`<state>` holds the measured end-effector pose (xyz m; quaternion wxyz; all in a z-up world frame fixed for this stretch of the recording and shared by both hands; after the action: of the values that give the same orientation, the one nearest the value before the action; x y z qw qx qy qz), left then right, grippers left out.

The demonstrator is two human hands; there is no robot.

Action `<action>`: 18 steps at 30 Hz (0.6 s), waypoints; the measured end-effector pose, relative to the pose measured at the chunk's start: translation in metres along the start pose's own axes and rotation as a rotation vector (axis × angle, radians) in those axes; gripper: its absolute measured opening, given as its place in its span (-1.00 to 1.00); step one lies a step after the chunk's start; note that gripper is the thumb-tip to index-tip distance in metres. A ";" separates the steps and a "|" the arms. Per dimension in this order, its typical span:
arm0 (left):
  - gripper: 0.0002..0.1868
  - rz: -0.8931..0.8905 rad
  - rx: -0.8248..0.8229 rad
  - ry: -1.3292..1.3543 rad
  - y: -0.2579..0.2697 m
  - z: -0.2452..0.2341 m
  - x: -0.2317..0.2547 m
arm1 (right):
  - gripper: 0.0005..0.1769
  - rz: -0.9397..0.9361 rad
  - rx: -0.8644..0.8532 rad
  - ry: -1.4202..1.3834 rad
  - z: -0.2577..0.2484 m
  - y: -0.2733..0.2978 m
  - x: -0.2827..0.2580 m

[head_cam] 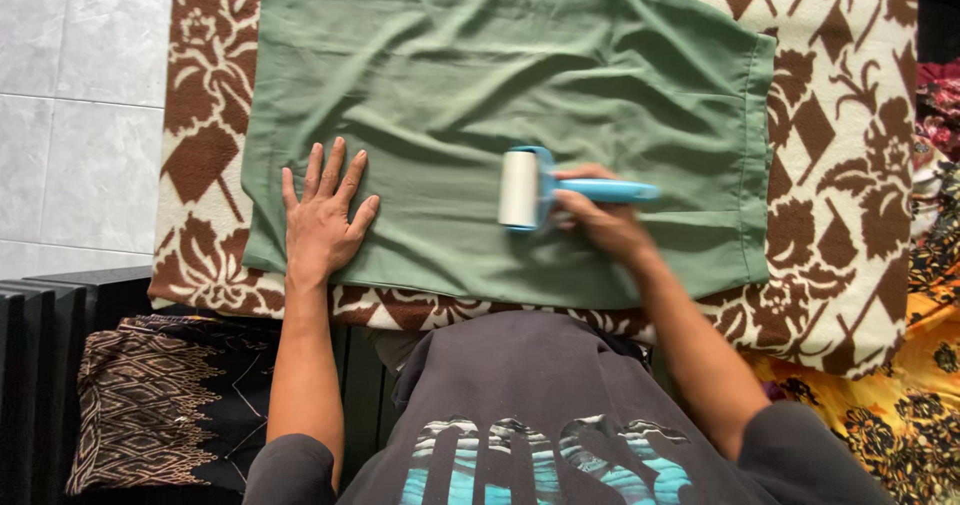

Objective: The person uses a lint roller to remove lint from a green garment laid on a patterned surface. They roll the tool back and forth across the fabric, then fold the garment in half and continue rolling the folded section.

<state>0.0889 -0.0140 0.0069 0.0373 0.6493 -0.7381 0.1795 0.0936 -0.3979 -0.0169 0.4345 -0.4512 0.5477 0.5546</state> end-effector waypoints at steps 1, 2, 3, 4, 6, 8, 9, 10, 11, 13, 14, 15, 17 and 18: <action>-0.30 0.001 0.001 -0.002 0.000 -0.001 0.000 | -0.73 0.011 0.008 -0.025 -0.023 0.006 -0.001; -0.30 0.003 0.002 -0.003 0.000 -0.001 0.000 | -0.72 0.021 0.017 -0.049 -0.044 0.012 -0.002; -0.31 0.004 0.003 -0.004 0.000 -0.001 0.001 | -0.71 0.026 0.023 -0.053 -0.060 0.018 -0.003; -0.31 0.005 0.002 0.001 -0.001 -0.002 0.001 | -0.71 0.029 0.028 -0.058 -0.074 0.022 -0.006; -0.30 0.004 0.001 0.007 -0.001 -0.002 0.001 | -0.71 0.028 0.033 -0.045 -0.080 0.024 -0.008; -0.30 0.004 0.002 0.006 -0.001 -0.002 0.001 | -0.71 0.021 0.033 -0.010 -0.075 0.022 -0.011; -0.30 0.004 0.003 0.005 -0.001 -0.001 0.001 | -0.71 0.015 0.015 0.012 -0.064 0.018 -0.012; -0.31 0.002 0.003 0.010 -0.001 -0.001 0.000 | -0.70 0.007 -0.003 0.033 -0.047 0.011 -0.010; -0.32 -0.001 0.002 0.015 -0.001 0.000 0.000 | -0.70 -0.001 -0.022 0.054 -0.028 0.004 -0.009; -0.35 -0.004 0.002 0.014 -0.001 0.001 -0.001 | -0.70 -0.088 -0.117 -0.019 0.027 -0.006 -0.012; -0.38 -0.006 0.002 0.009 -0.001 0.002 -0.002 | -0.69 -0.115 -0.163 -0.037 0.057 -0.011 -0.013; -0.40 -0.008 0.001 0.004 -0.001 0.002 -0.003 | -0.69 -0.141 -0.209 -0.056 0.089 -0.014 -0.014; -0.39 -0.005 0.005 -0.005 0.000 0.002 -0.002 | -0.68 -0.149 -0.215 -0.093 0.141 -0.019 -0.015; -0.39 -0.005 0.007 -0.009 0.000 0.002 -0.002 | -0.68 -0.134 -0.239 -0.135 0.165 -0.021 -0.016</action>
<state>0.0894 -0.0126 0.0045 0.0323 0.6519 -0.7362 0.1791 0.1132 -0.2322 -0.0072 0.4496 -0.4972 0.4158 0.6146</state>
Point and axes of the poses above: each hand's wrist, its own y-axis away from the middle knuckle, its own z-axis out of the palm, x = y × z, the point moved 9 cm from there along -y, towards the middle knuckle, and after that the axes turned 11 degrees about x, right-handed, at the moved point
